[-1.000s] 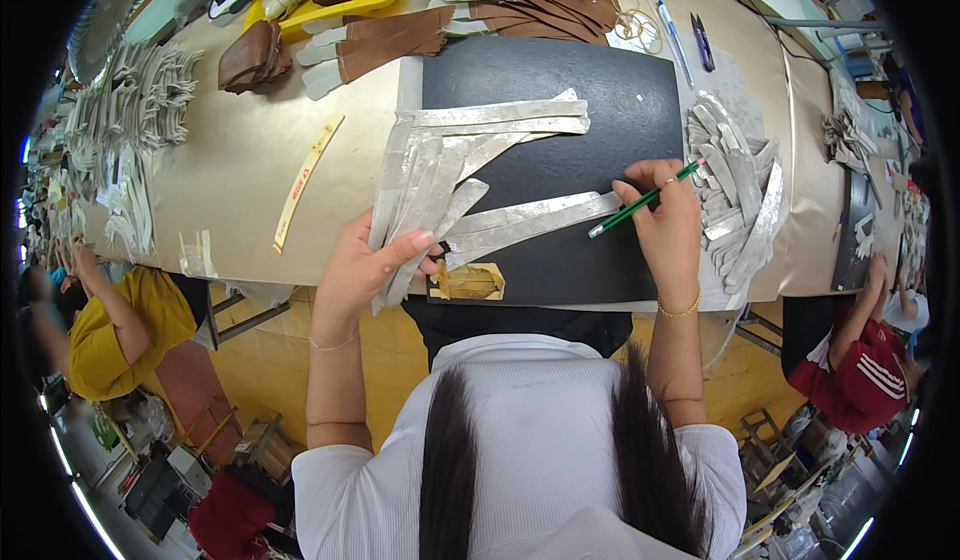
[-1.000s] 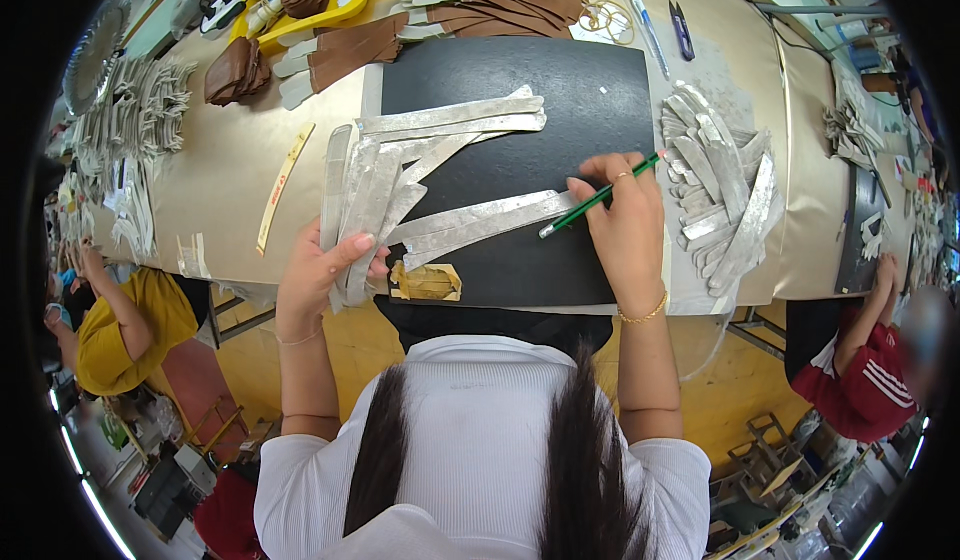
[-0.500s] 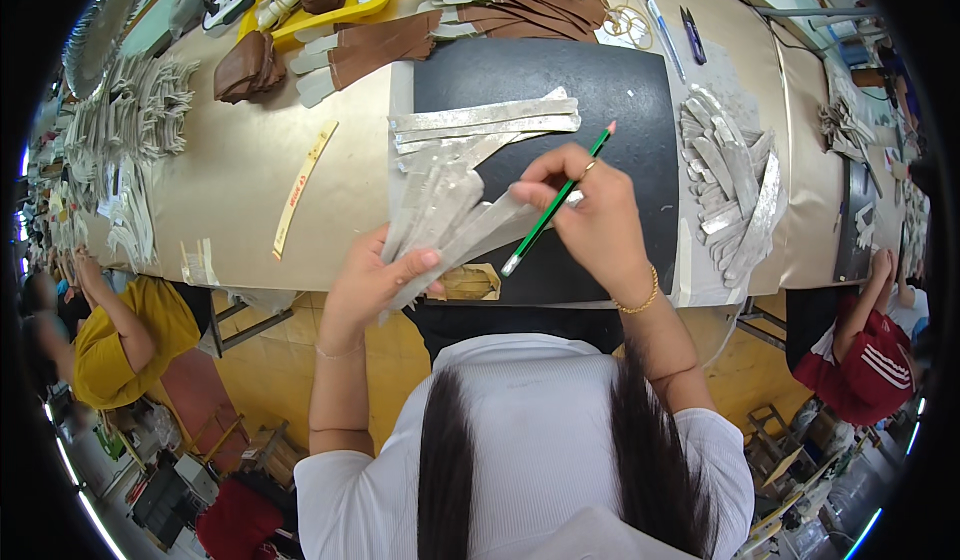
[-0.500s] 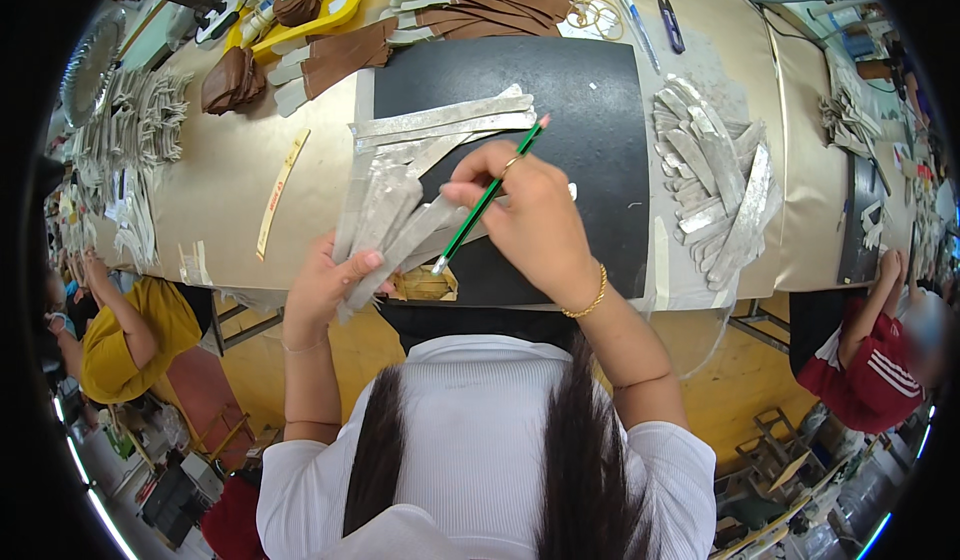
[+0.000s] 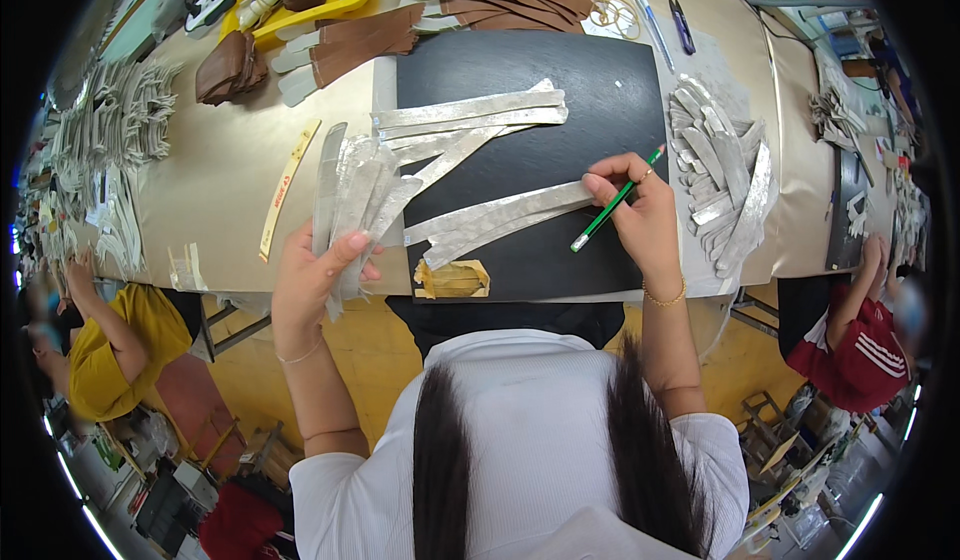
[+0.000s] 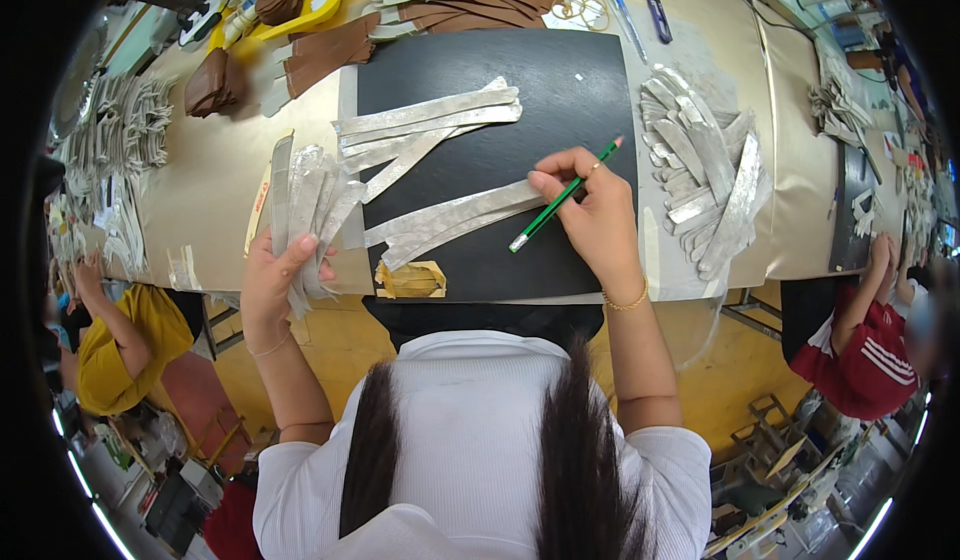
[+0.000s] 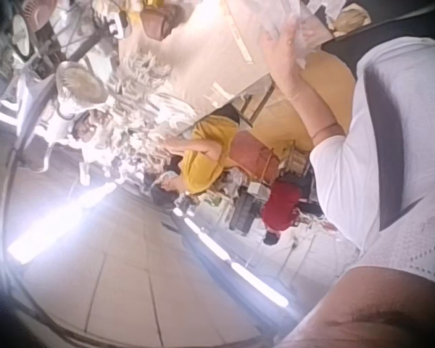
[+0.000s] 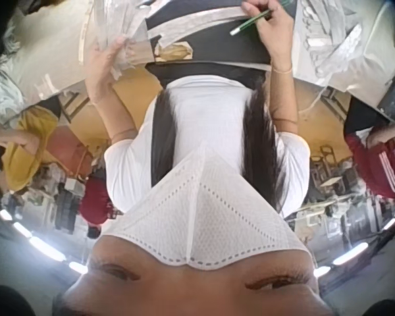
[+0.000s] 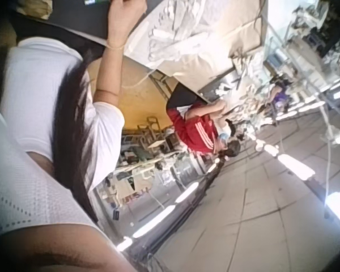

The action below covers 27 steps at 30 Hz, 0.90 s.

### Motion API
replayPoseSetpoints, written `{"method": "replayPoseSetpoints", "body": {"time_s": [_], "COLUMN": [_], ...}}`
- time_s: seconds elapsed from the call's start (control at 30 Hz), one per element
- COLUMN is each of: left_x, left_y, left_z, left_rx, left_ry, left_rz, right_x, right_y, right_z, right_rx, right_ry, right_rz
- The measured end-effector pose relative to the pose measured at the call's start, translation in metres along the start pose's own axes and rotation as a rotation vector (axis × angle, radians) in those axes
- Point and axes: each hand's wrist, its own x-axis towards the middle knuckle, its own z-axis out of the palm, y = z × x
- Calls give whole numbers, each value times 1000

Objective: The person measures and marks multiple white fabric strips using a ruler and a green pencil. She aligns the ruler on each strip, draws lines, and then stacks the marked pieces on the table.

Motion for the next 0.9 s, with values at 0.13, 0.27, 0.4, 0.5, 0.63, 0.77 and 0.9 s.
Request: {"method": "replayPoseSetpoints", "body": {"time_s": [0.13,0.27,0.4,0.5,0.63,0.77,0.9], "left_x": [1,0,0,0,3,5,4], "left_y": [1,-1,-7,-7,-12,-14,-12], "left_z": [2,-1,-7,-8,-9,-11,-13], "left_rx": [-4,-50,-78,-95,-106,-103,-125], "left_ry": [-9,-6,20,44,43,37,17], "left_rz": [17,4,-1,2,5,13,29], "right_x": [4,-2,-20,-32,-45,-46,-49], "right_y": [-18,-41,-66,-83,-85,-82,-64], "right_z": [-4,-5,-6,-9,4,5,9], "right_rx": [-80,-146,-29,62,159,231,312], "right_ry": [-128,-270,-465,-688,-930,-835,-585], "right_rz": [-188,-430,-524,-609,-746,-779,-633]}}
